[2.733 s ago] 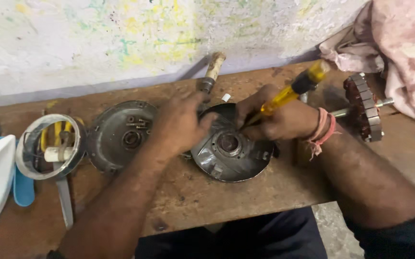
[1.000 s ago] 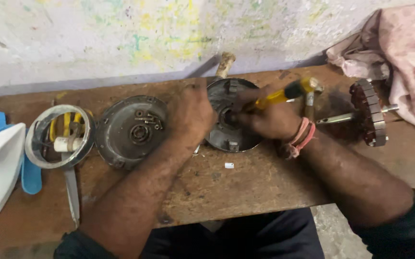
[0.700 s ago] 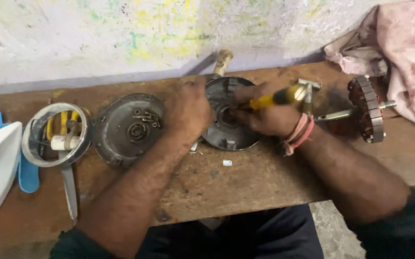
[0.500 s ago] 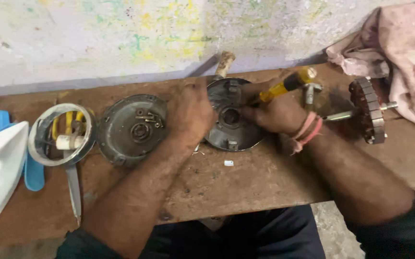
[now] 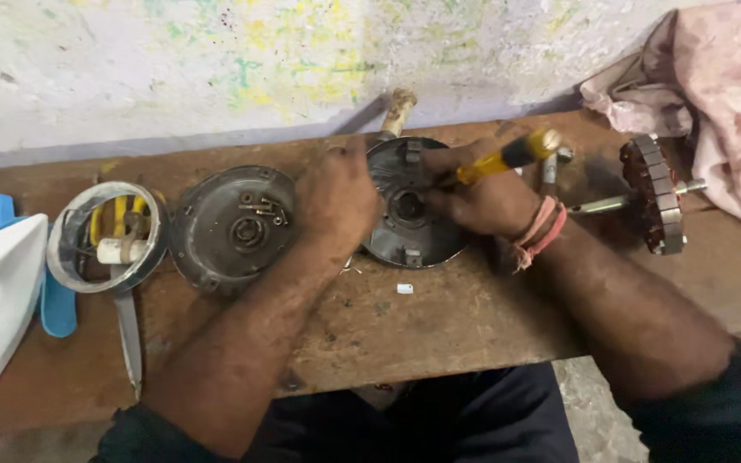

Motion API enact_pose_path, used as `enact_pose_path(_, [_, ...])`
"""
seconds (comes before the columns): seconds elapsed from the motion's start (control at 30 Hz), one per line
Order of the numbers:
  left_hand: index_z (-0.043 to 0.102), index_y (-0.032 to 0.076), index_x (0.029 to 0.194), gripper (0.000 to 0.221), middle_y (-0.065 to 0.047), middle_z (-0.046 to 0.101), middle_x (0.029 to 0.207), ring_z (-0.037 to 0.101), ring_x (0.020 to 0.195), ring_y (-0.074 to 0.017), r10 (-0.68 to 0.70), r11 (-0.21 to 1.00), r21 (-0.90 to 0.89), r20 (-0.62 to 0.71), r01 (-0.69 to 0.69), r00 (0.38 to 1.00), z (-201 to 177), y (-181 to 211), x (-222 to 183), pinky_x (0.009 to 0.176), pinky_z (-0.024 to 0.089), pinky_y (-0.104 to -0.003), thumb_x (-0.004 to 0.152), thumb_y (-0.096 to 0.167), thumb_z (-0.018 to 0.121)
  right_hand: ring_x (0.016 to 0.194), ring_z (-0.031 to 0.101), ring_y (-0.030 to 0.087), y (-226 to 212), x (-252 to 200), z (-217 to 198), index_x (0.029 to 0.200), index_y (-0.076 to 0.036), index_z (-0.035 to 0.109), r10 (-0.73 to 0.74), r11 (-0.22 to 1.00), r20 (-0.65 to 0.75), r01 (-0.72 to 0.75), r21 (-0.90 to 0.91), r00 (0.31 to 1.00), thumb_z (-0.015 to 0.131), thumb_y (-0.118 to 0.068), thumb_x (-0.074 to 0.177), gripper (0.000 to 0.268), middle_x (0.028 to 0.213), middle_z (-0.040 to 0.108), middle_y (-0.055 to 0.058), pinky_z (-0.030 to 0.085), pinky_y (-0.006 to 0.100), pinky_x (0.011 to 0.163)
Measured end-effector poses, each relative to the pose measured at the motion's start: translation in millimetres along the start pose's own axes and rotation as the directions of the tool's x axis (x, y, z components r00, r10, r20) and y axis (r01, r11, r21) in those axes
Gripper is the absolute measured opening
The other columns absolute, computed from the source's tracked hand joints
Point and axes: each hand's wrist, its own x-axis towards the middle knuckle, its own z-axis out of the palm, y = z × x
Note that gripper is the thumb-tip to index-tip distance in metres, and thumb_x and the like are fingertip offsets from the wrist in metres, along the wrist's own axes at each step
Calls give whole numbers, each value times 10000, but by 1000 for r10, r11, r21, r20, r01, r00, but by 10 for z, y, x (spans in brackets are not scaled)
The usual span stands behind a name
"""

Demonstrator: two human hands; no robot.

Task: The person uses a hammer and chisel to remove small white plastic pieces from a circular metal housing, then uses a screwdriver to scrape the interior. They wipe the housing with a cloth and continue scraping and cleaning the same component.

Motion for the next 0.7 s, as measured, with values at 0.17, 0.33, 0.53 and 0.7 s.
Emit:
enact_pose_path(0.17, [535,-30,1327,628,-259,691,991,687,936,-437,11,998,-62,27,-9,1000,-26,43,-2,796,557,-557,747,129,712,676,701,173,41,-36,-15,896,-48,703,87,992,53,-92,90,995,793,-45,797,134,768,733,80,550,318,621])
enact_pose_path(0.33, [537,-11,1371,518,-265,697,993,688,943,-449,-21,999,-27,77,23,997,-45,25,-30,819,553,-564,877,106,641,686,680,196,18,-34,41,866,-44,699,132,991,38,-132,-8,991,808,-56,800,128,760,712,100,536,340,634])
enact_pose_path(0.53, [572,-8,1294,546,-259,700,961,682,918,-465,22,999,-43,-38,-23,999,-20,27,-12,776,555,-563,770,116,665,725,709,212,9,-18,25,878,-43,686,155,988,23,-155,-10,988,793,-62,789,141,805,734,100,554,342,668])
enact_pose_path(0.7, [583,-23,1297,497,-237,712,955,701,920,-430,72,997,39,-93,-68,993,37,25,4,757,571,-550,816,93,624,780,725,243,51,-56,42,980,-51,686,147,989,49,-148,21,988,760,-56,803,193,849,741,106,561,360,707])
